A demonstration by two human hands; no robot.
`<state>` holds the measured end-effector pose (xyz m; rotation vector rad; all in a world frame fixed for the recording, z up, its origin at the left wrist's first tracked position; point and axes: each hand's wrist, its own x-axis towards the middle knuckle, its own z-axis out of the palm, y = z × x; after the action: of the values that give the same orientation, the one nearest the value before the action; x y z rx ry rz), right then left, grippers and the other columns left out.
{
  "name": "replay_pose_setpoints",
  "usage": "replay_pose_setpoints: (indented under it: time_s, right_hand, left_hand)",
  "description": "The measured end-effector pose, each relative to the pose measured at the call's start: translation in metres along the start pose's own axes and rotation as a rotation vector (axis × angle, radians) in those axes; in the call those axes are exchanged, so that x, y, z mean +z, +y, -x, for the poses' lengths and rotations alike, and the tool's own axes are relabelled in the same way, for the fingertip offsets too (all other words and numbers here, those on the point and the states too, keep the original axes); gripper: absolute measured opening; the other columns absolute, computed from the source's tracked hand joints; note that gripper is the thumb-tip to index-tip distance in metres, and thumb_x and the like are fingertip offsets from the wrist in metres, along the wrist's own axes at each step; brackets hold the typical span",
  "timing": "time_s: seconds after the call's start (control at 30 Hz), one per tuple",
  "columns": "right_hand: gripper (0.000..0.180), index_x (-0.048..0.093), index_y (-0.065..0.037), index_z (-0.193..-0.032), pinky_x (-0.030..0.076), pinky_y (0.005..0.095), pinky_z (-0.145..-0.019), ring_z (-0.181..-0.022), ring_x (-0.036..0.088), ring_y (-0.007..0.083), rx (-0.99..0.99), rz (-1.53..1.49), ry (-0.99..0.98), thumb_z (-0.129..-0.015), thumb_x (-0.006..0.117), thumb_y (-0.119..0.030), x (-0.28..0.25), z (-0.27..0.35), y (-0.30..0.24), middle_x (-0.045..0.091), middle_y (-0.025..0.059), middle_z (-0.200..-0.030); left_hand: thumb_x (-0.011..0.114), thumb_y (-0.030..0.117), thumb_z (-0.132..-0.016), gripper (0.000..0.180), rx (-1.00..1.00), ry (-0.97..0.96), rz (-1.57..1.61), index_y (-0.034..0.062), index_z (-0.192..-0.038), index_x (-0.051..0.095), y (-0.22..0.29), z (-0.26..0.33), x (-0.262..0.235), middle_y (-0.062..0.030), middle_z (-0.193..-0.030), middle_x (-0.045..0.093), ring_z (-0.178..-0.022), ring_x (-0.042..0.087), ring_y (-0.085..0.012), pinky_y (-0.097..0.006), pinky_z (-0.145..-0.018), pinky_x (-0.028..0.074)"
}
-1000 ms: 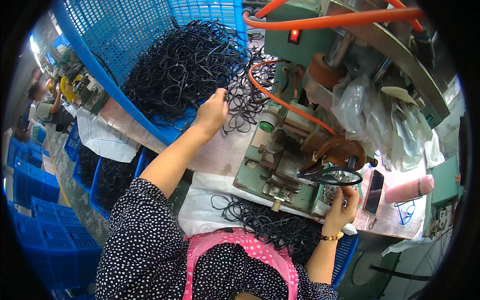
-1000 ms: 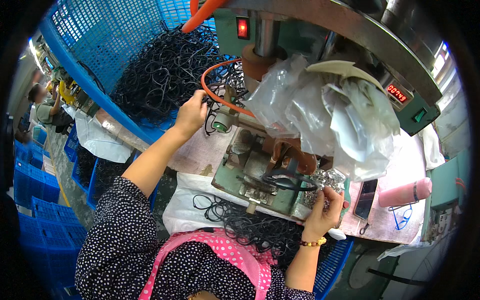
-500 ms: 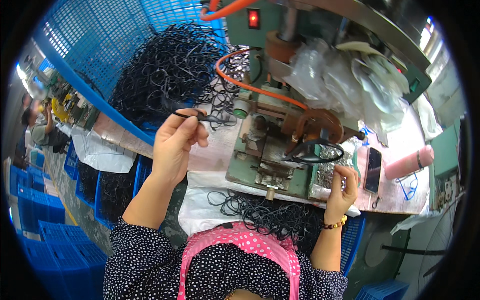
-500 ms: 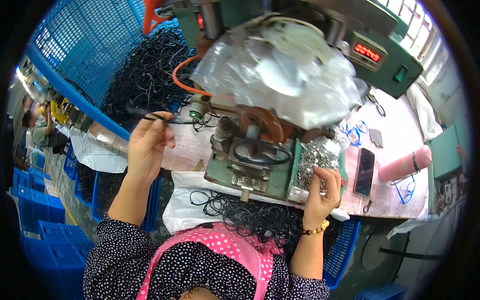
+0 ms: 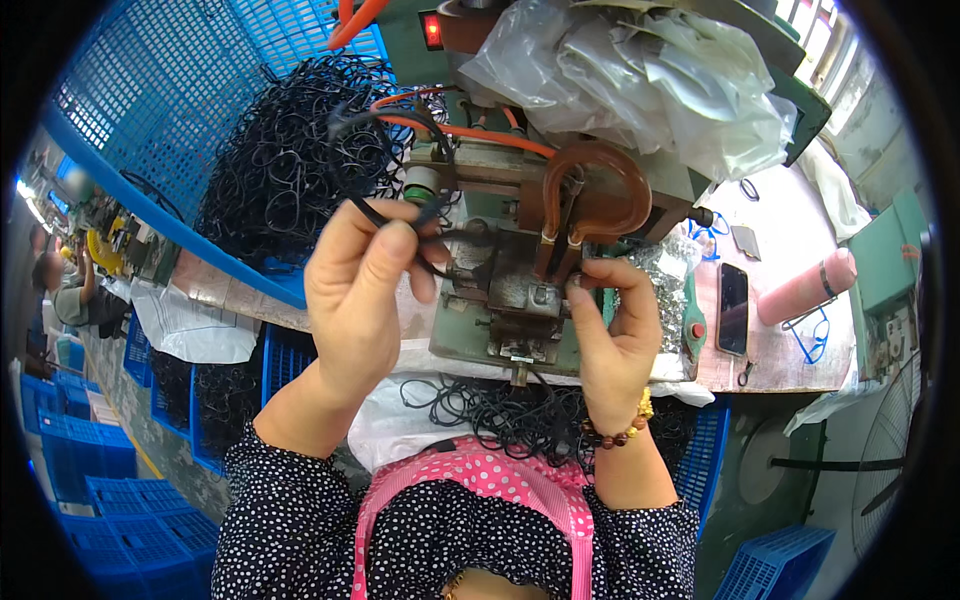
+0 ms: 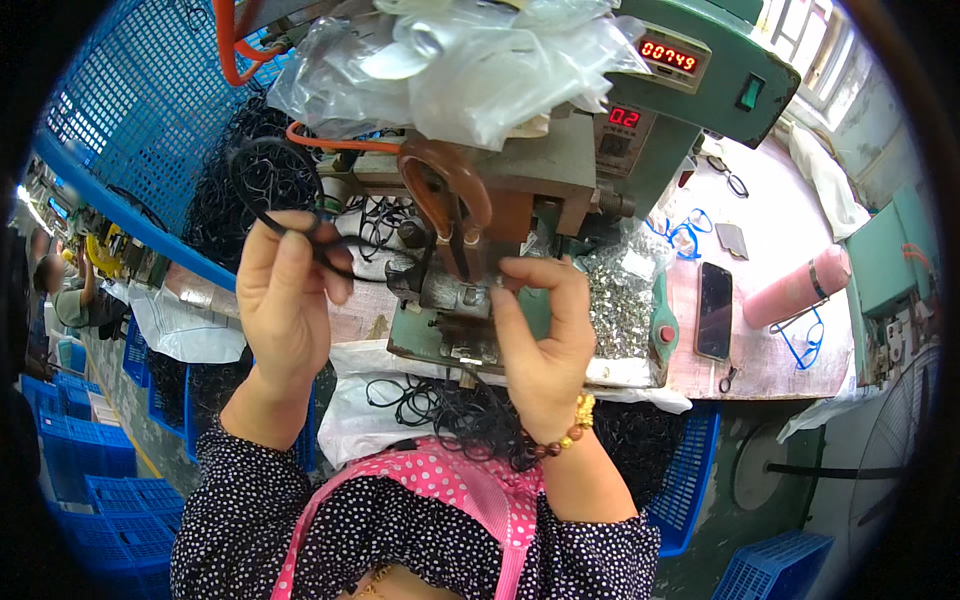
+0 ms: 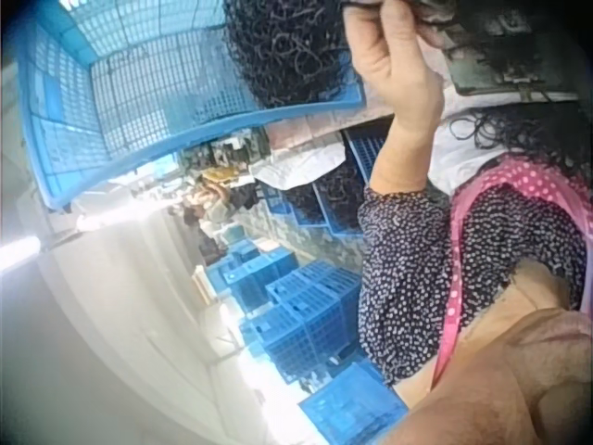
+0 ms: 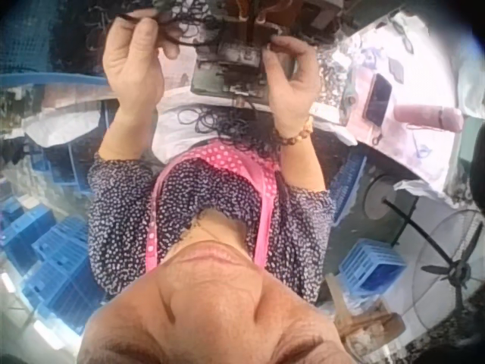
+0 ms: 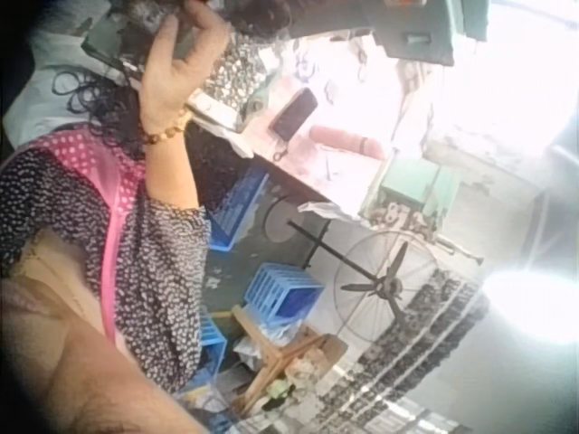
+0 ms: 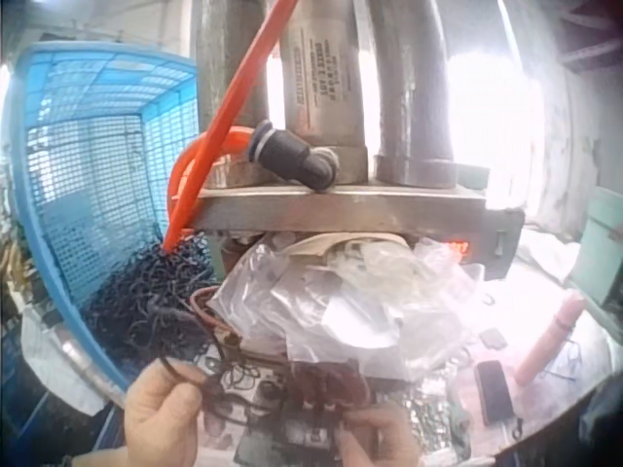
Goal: The person repeatedly picks black cables from a blue basket, places them into a green machine, and removes the processed cables. The cycle continues throughout the clip with the same repetitive handling of cables.
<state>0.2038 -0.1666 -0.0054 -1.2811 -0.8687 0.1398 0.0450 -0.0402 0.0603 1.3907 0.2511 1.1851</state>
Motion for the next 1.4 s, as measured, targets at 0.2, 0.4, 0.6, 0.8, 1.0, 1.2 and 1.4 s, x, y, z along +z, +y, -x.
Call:
replay_pose_setpoints:
  time_s: [0.2, 0.4, 0.6, 0.8, 1.0, 1.2, 1.4]
  right_hand:
    - [0.039, 0.049, 0.000, -0.123, 0.043, 0.0273, -0.094, -0.101, 0.055, 0.0133, 0.075, -0.159, -0.078, -0.088, 0.066, 0.005, 0.017, 0.006, 0.002, 0.058, 0.0055, -0.108]
    - [0.046, 0.046, 0.001, -0.126, 0.042, 0.0279, -0.095, -0.101, 0.053, 0.0140, 0.115, -0.201, -0.064, -0.086, 0.067, 0.005, 0.023, 0.005, -0.004, 0.058, 0.0062, -0.108]
    - [0.047, 0.045, 0.002, -0.127, 0.044, 0.0279, -0.094, -0.102, 0.053, 0.0139, 0.136, -0.200, -0.096, -0.086, 0.067, 0.005, 0.019, -0.002, -0.004, 0.058, 0.0069, -0.110]
    - [0.046, 0.046, 0.002, -0.127, 0.046, 0.0264, -0.092, -0.103, 0.054, 0.0134, 0.203, -0.318, -0.118, -0.086, 0.066, 0.006, 0.016, -0.001, -0.001, 0.057, 0.0072, -0.113]
    - [0.044, 0.046, 0.001, -0.125, 0.046, 0.0268, -0.093, -0.104, 0.056, 0.0136, 0.211, -0.464, -0.054, -0.086, 0.066, 0.008, 0.023, 0.006, 0.004, 0.059, 0.0072, -0.113]
    - [0.045, 0.047, 0.002, -0.128, 0.047, 0.0268, -0.093, -0.104, 0.056, 0.0140, 0.211, -0.501, -0.026, -0.087, 0.064, 0.009, 0.027, 0.004, 0.005, 0.059, 0.0078, -0.114]
    - [0.039, 0.049, 0.004, -0.126, 0.047, 0.0276, -0.093, -0.104, 0.060, 0.0151, 0.088, -0.230, -0.095, -0.090, 0.061, 0.007, 0.006, 0.003, 0.005, 0.064, 0.0102, -0.111]
  left_hand:
    - [0.058, 0.019, -0.102, 0.021, 0.084, 0.036, -0.045, -0.0013, -0.106, 0.061, -0.009, -0.014, -0.001, -0.0097, -0.098, 0.069, -0.076, 0.062, -0.0106, -0.022, -0.059, 0.048]
    - [0.059, 0.019, -0.102, 0.020, 0.097, 0.031, -0.058, -0.0007, -0.104, 0.062, -0.011, -0.015, 0.000, -0.0096, -0.092, 0.069, -0.071, 0.059, -0.0089, -0.021, -0.059, 0.046]
    - [0.058, 0.018, -0.102, 0.019, 0.112, 0.013, -0.098, -0.0007, -0.104, 0.062, -0.012, -0.016, -0.003, -0.0096, -0.090, 0.069, -0.068, 0.058, -0.0081, -0.020, -0.060, 0.046]
    - [0.058, 0.018, -0.102, 0.020, 0.128, 0.020, -0.106, -0.0007, -0.104, 0.062, -0.012, -0.016, -0.002, -0.0098, -0.089, 0.069, -0.067, 0.057, -0.0079, -0.020, -0.061, 0.045]
    - [0.059, 0.019, -0.102, 0.020, 0.112, 0.041, -0.093, -0.0008, -0.104, 0.062, -0.012, -0.015, 0.001, -0.0097, -0.087, 0.069, -0.066, 0.056, -0.0077, -0.020, -0.062, 0.044]
    - [0.058, 0.016, -0.102, 0.018, 0.107, 0.054, -0.116, -0.0015, -0.106, 0.061, -0.012, -0.009, 0.004, -0.0085, -0.087, 0.069, -0.068, 0.057, -0.0072, -0.020, -0.063, 0.045]
    - [0.057, 0.002, -0.097, 0.014, 0.112, -0.250, -0.314, -0.0028, -0.110, 0.062, -0.015, 0.022, 0.017, -0.0081, -0.091, 0.069, -0.073, 0.061, -0.0103, -0.024, -0.064, 0.050]
